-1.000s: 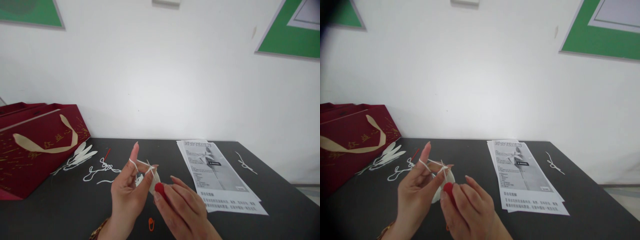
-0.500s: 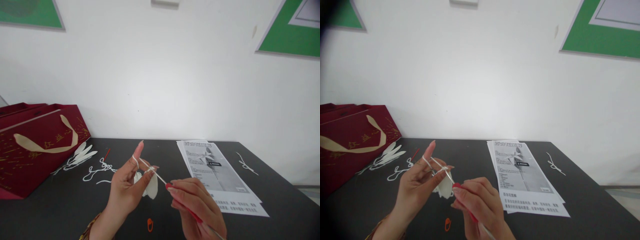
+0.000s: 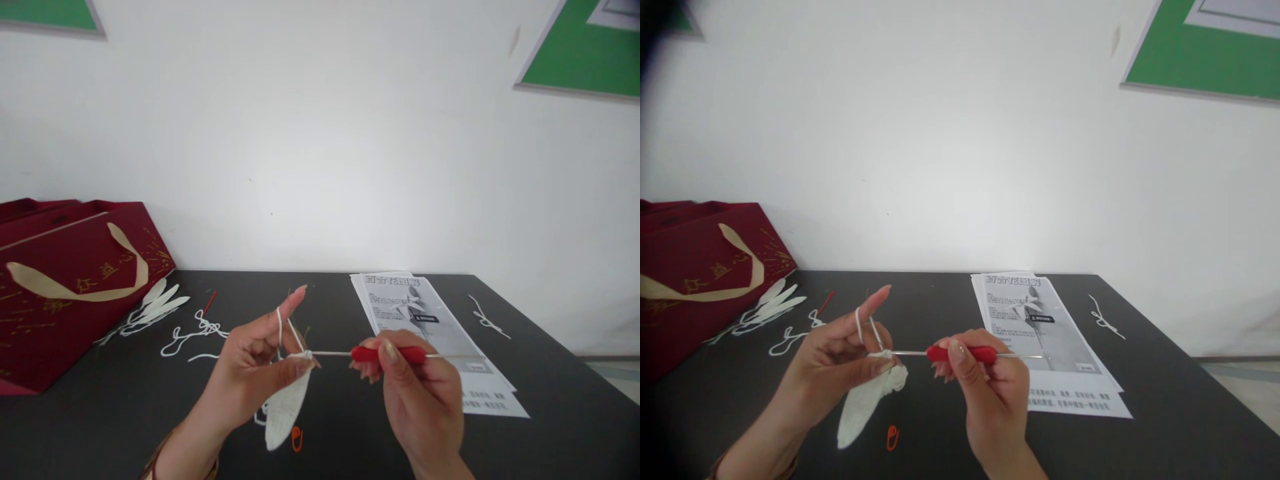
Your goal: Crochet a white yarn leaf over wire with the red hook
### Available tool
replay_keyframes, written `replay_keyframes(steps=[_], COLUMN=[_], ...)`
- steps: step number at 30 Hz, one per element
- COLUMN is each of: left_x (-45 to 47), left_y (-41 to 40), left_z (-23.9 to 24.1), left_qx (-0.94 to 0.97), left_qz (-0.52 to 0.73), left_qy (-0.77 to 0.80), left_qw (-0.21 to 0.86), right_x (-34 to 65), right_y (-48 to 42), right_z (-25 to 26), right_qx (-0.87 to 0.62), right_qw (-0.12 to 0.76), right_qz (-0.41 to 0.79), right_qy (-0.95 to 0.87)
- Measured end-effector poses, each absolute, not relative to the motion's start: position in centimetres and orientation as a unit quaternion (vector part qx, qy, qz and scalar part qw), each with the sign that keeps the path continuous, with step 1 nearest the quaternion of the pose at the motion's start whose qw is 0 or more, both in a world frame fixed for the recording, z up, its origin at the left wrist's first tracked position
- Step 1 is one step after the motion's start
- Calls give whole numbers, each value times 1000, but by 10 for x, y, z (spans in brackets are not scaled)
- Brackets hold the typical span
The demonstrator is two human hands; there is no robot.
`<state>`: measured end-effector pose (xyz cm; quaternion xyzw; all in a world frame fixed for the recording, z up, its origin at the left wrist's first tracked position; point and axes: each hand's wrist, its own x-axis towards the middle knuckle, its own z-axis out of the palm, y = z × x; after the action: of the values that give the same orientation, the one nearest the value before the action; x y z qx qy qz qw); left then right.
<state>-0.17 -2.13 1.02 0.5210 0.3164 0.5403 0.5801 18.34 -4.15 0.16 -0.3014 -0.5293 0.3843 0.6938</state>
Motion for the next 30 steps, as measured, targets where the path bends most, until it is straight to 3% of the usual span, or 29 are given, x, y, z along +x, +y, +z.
replay_keyframes(steps=[7,14,24,30], left_x=[-10,-11,-8,-4], left_y=[-16,-17,-18,-19], left_z=[12,17,15,19], left_qx=[491,462,477,484], left_qz=[453,418,418,447], left_qy=[254,230,247,240], left_qw=[700,747,733,713], right_x=[203,212,194,188], right_y=[-36,-33,-22,-20], right_z=[11,19,10,11], right_qx=[-250,-210,-269,-297], right_qw=[610,601,598,607], right_qz=[396,402,608,620], right_qy=[-639,-659,-447,-400])
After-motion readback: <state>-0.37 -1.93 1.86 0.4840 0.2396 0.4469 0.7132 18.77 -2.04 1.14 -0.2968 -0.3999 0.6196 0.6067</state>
